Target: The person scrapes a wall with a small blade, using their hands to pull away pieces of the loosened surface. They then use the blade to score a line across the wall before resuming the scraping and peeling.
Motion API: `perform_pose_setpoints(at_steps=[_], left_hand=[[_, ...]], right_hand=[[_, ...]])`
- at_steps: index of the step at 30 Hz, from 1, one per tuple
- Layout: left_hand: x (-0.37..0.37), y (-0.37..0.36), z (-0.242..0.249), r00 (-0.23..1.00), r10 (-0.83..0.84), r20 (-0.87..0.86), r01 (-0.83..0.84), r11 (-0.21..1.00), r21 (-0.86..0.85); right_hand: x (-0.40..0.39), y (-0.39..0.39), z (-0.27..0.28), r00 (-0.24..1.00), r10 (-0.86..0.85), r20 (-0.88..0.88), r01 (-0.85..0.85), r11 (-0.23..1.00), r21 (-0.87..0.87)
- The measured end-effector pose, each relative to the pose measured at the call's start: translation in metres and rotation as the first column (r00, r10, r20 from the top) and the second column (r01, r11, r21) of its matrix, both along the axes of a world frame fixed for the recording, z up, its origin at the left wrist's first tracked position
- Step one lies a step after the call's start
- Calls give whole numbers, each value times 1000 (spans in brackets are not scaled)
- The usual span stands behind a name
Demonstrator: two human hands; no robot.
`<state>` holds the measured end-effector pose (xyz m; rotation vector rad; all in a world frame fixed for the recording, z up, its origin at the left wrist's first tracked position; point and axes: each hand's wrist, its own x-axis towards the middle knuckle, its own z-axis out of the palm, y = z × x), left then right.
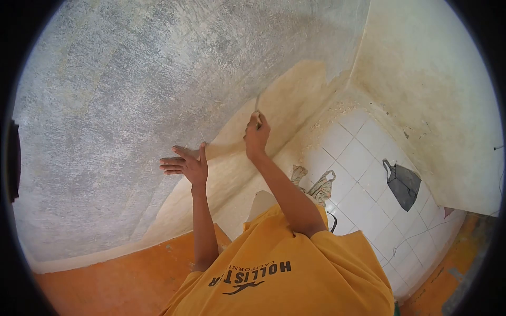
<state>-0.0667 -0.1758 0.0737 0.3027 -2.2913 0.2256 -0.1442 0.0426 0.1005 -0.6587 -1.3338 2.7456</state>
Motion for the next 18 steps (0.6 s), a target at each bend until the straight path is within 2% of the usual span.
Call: perform_pose_setpoints(at_steps=[3, 6, 7, 10, 11, 15, 18], left_hand=[[-4, 1, 3, 1000, 12, 27, -12, 1000, 5], [-2, -1, 3, 998, 20, 59, -20, 1000, 7], [0, -1, 2, 998, 24, 64, -25, 1000, 12], [-1, 0, 1, 998, 36, 59, -37, 999, 14], [-1, 0, 1, 997, 40, 59, -40, 999, 7], [-2, -2, 1, 998, 34, 51, -34, 999, -7], [-2, 1, 3, 999, 19, 36, -20, 999, 32]], right_hand=[[44, -43, -4, 997, 43, -61, -24, 959, 281], [19, -12, 8, 1000, 9, 1, -9, 1000, -18], [7, 0, 5, 1000, 25, -6, -26, 997, -68], [29, -31, -7, 999, 19, -31, -14, 988, 156], [38, -38, -14, 994, 83, -77, -64, 975, 215], [2, 7, -1, 999, 48, 4, -48, 995, -82], [29, -29, -6, 1000, 7, -29, 0, 975, 224]])
